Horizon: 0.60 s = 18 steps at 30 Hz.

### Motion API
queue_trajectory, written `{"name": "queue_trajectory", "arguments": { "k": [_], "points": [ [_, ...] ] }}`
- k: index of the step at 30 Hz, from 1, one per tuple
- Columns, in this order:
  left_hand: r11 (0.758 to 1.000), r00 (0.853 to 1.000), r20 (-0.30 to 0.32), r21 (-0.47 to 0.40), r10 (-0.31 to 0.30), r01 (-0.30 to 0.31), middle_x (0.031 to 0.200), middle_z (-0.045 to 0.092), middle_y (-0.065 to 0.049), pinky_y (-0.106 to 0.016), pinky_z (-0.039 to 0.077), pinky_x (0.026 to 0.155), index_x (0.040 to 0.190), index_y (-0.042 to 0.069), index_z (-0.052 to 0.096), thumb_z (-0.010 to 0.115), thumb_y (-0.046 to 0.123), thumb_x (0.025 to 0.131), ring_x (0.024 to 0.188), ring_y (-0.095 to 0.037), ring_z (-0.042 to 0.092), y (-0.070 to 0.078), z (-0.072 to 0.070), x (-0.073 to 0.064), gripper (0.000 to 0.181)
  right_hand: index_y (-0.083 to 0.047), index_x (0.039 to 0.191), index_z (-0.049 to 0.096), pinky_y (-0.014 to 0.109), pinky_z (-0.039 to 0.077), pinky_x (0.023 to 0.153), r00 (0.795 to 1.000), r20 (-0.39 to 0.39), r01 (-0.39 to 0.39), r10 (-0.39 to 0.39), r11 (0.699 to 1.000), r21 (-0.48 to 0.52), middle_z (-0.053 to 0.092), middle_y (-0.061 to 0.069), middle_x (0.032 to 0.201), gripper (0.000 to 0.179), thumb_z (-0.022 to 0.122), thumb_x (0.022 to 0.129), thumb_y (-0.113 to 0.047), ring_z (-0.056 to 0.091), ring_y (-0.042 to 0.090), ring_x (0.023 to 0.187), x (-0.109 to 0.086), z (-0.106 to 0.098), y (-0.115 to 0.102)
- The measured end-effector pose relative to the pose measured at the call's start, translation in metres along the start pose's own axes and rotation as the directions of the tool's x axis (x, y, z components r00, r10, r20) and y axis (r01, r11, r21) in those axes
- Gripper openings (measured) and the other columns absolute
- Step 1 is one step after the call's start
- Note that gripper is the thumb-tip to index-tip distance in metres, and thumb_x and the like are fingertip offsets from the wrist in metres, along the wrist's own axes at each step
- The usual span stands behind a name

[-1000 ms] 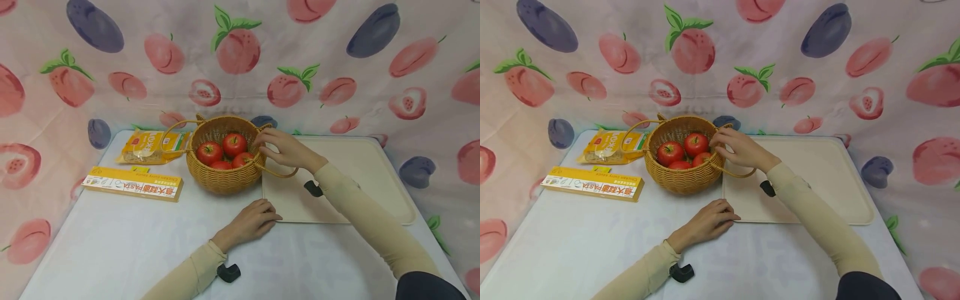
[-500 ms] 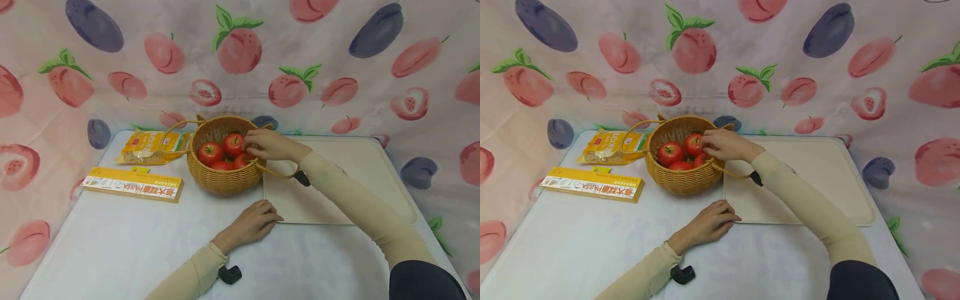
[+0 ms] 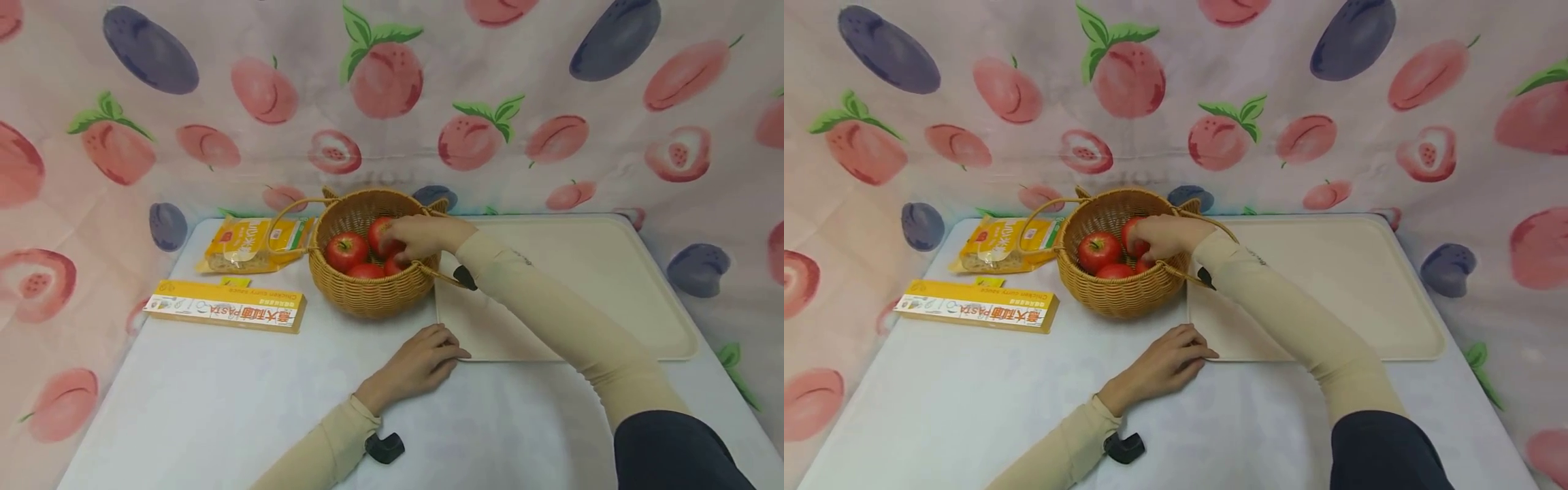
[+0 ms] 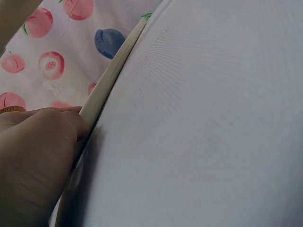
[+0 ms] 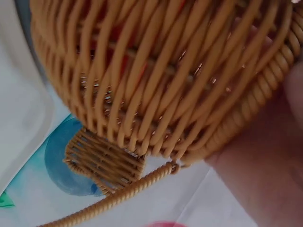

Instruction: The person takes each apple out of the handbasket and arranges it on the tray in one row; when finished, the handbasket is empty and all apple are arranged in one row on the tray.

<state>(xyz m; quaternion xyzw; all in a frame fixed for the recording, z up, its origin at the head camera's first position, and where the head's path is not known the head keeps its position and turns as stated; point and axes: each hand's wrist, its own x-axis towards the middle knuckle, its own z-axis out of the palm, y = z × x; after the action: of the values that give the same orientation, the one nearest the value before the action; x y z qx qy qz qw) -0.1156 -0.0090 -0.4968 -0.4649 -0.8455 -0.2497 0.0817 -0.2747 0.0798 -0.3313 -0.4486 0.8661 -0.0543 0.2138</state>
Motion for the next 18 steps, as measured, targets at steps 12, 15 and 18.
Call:
{"name": "queue_trajectory", "arguments": {
  "k": [12, 15, 18],
  "points": [
    [1.0, 1.0, -0.003, -0.004, 0.002, -0.002, 0.105, 0.058, 0.009, -0.019, 0.039, 0.098, 0.113, 0.024, 0.067, 0.056, 0.017, 0.092, 0.107, -0.007, 0.048, 0.0, 0.0, 0.0, 0.024, -0.016, 0.126, 0.059, 0.04, 0.045, 0.098, 0.971, 0.24, 0.005, 0.001, 1.0, -0.023, 0.059, 0.003, 0.125, 0.034, 0.059, 0.091, -0.017, 0.052, 0.022, 0.117, 0.015, -0.002, -0.004],
    [1.0, 1.0, 0.0, -0.009, 0.0, 0.0, 0.105, 0.057, 0.009, -0.018, 0.039, 0.097, 0.113, 0.024, 0.067, 0.056, 0.018, 0.092, 0.106, -0.006, 0.047, 0.001, -0.001, -0.001, 0.024, -0.015, 0.128, 0.057, 0.037, 0.046, 0.097, 0.958, 0.285, 0.013, -0.008, 1.0, -0.015, 0.058, 0.004, 0.126, 0.038, 0.058, 0.09, -0.013, 0.053, 0.02, 0.114, 0.019, -0.002, -0.004],
    [1.0, 1.0, 0.004, 0.0, -0.003, 0.003, 0.105, 0.057, 0.01, -0.018, 0.04, 0.096, 0.113, 0.025, 0.067, 0.055, 0.019, 0.093, 0.106, -0.006, 0.047, 0.0, -0.002, -0.002, 0.024, -0.016, 0.131, 0.055, 0.036, 0.045, 0.098, 0.947, 0.323, 0.003, 0.0, 1.0, -0.008, 0.055, 0.004, 0.131, 0.043, 0.058, 0.088, -0.009, 0.051, 0.019, 0.115, 0.024, -0.003, -0.005]
  ]
}}
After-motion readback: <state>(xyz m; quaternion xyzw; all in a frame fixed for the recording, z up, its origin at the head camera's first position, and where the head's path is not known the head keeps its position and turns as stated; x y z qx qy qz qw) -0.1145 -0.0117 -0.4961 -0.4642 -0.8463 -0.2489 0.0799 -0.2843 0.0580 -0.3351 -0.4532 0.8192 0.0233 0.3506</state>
